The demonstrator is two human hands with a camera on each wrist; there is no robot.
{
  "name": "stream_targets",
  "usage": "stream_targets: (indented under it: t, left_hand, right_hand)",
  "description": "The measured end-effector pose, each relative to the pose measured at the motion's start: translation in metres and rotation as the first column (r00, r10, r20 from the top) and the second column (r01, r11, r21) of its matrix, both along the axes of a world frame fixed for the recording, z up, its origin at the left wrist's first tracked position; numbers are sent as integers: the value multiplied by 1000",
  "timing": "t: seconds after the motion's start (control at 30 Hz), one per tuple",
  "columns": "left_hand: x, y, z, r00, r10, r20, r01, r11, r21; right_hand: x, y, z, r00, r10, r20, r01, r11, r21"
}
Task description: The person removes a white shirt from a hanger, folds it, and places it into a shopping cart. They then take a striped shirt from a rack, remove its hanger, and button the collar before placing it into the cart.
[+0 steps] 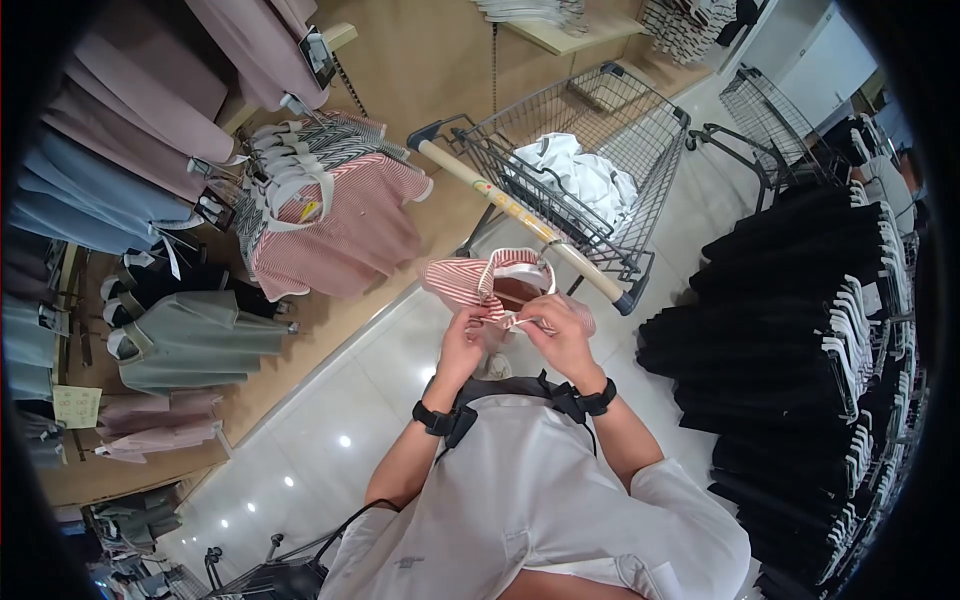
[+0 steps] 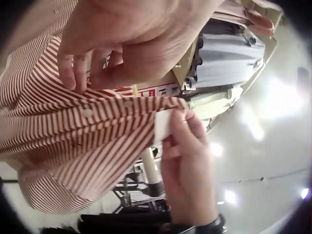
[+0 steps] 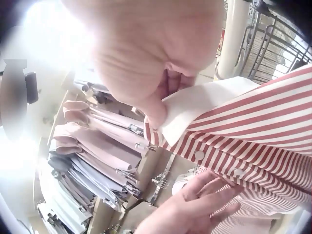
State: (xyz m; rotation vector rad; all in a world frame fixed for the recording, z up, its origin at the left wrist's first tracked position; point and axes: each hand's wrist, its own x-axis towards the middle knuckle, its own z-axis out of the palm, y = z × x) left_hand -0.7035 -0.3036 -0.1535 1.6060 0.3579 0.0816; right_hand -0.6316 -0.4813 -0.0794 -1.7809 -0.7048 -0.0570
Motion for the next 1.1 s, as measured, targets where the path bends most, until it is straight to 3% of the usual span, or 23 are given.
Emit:
stream_targets:
  t: [0.03,0.1,0.13,0.2,0.23,0.3,0.43,0.47,0.5,0.53,0.57,0.63,0.67,0.73,0.87,0.93,1.1]
  left_hand:
    - [0,-2,2,1000,1,-1,-1,1000,-4]
    - [4,-8,5,991,-76,107,34,936,351]
    - [7,-14,6,991,-77,110,35,937,348]
    - [10,-23,6,962,124,242,-167,972,166]
    - [12,-21,3,962,126,244,-169,972,165]
    - [15,-18,-4,952,-69,297,-34,945,327]
    - [17,-20,2,965,-56,257,-25,954,300]
    - [15,-17,1,984,-16,179,-14,986,168]
    - [14,-15,-1,996,13,93,-16,999,34]
    - [14,-13,4,996,12,94,-15,999,37]
    - [14,-11,9,993,31,115,-21,996,-90]
    - [11,-9,27,992,28,120,3,967,-254]
    - [12,-9,30,992,28,121,3,968,-251]
    - [12,-13,32,990,-27,136,50,984,-171]
    - [13,-14,25,988,18,151,3,990,-139]
    - [11,-14,23,991,69,113,-69,998,-9]
    - [10,-14,38,988,23,150,-34,997,70]
  right_hand:
    - [1,-2,3,1000,4,-15,-4,1000,-4]
    - [2,-6,3,999,-16,-51,15,1000,-15]
    - [2,-7,3,996,-36,-86,35,999,-21]
    - [0,-7,-4,985,-53,-167,56,998,14]
    - [0,-5,-6,967,-65,-247,80,995,52]
    - [-2,-6,-9,951,-55,-305,76,995,58]
    - [-1,-9,-19,888,-69,-454,115,990,75]
    - [2,-10,-16,890,-71,-451,118,990,76]
    - [4,-10,-13,930,-65,-363,87,995,44]
    - [7,-10,-8,961,-54,-270,59,998,10]
    - [10,-9,-5,961,-53,-270,59,998,14]
    - [11,-9,-2,975,82,-207,-109,986,-123]
    - [10,-5,0,975,83,-206,-109,987,-120]
    - [3,5,3,990,134,-36,-137,978,-159]
    - [3,13,-12,1000,-2,-30,-3,986,-166]
    - [3,15,-7,1000,-11,8,12,986,-163]
    - [9,13,-17,994,19,106,0,984,-176]
